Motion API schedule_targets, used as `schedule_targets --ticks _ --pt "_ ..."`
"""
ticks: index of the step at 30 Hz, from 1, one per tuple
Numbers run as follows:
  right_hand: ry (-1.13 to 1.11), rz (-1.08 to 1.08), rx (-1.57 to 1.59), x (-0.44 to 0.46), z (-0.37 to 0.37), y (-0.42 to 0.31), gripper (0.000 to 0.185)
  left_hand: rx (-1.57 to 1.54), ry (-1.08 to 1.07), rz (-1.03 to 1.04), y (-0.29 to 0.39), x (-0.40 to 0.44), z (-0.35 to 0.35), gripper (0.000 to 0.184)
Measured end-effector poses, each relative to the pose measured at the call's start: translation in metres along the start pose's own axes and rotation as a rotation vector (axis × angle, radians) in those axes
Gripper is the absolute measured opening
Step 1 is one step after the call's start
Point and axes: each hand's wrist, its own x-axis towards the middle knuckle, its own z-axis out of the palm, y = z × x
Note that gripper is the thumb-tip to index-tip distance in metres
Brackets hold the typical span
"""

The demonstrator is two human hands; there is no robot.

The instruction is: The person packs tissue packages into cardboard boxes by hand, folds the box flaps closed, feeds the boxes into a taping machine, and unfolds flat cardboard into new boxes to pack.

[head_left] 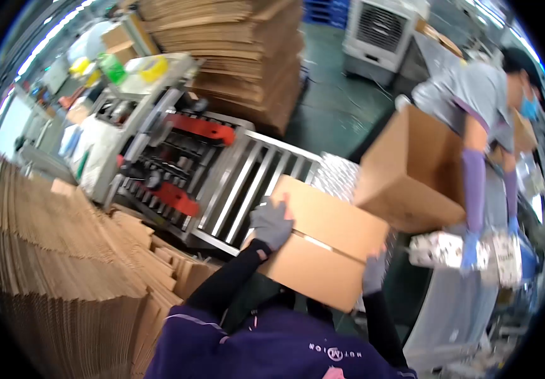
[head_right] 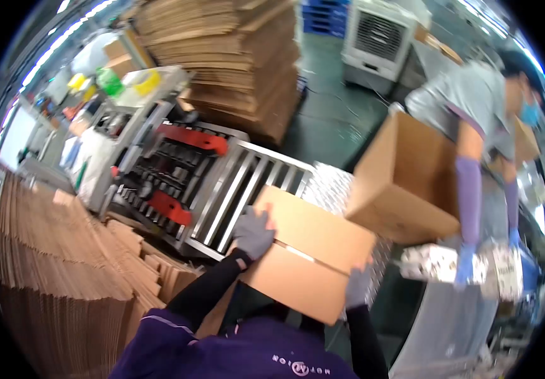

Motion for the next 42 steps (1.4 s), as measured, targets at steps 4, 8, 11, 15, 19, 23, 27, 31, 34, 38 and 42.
schedule_targets --ticks 4,8,11,15,19,23,27,31,34,38,42 --pt "0.209 -0.032 0.198 -0.056 0.07 0.029 0.066 -0.172 -0.182 0.247 -0.021 0.088 -0.005 0.049" --pt "0.379 0.123 -0.324 -0.044 0.167 0.048 0.066 0.006 0.037 0.349 -0.055 0.094 -0.026 0.062" --pt "0.231 0.065 -0.217 0.004 0.235 0.002 0.064 -0.086 0.019 0.352 -0.105 0.092 -0.008 0.069" --pt "0.065 -0.124 -0.287 0.106 0.345 -0.002 0.069 0.038 0.112 0.092 -0.193 0.142 -0.009 0.074" --pt "0.007 -0.127 -0.475 0.12 0.424 -0.035 0.08 0.004 0.113 0.04 -0.271 0.176 -0.009 0.076" --pt "0.021 -0.284 -0.436 0.122 0.473 -0.039 0.08 0.144 0.18 -0.145 -0.293 0.193 -0.005 0.082" --pt "0.015 -0.246 -0.422 0.117 0.524 -0.064 0.08 0.121 0.147 -0.11 -0.287 0.199 0.003 0.078" --pt "-0.225 -0.044 0.024 0.155 0.585 -0.009 0.074 -0.39 0.257 -0.057 -0.245 0.167 0.007 0.059" --pt "-0.636 0.128 0.014 0.132 0.524 -0.03 0.064 -0.358 0.512 -0.076 -0.185 0.097 -0.007 0.056" --pt "-0.956 -0.046 -0.427 0.051 0.352 0.025 0.052 -0.548 0.52 -0.468 -0.109 -0.027 0.088 0.067" --pt "-0.982 0.0 -0.647 -0.02 0.176 0.167 0.059 -0.38 0.293 -0.096 -0.061 -0.117 0.013 0.083"
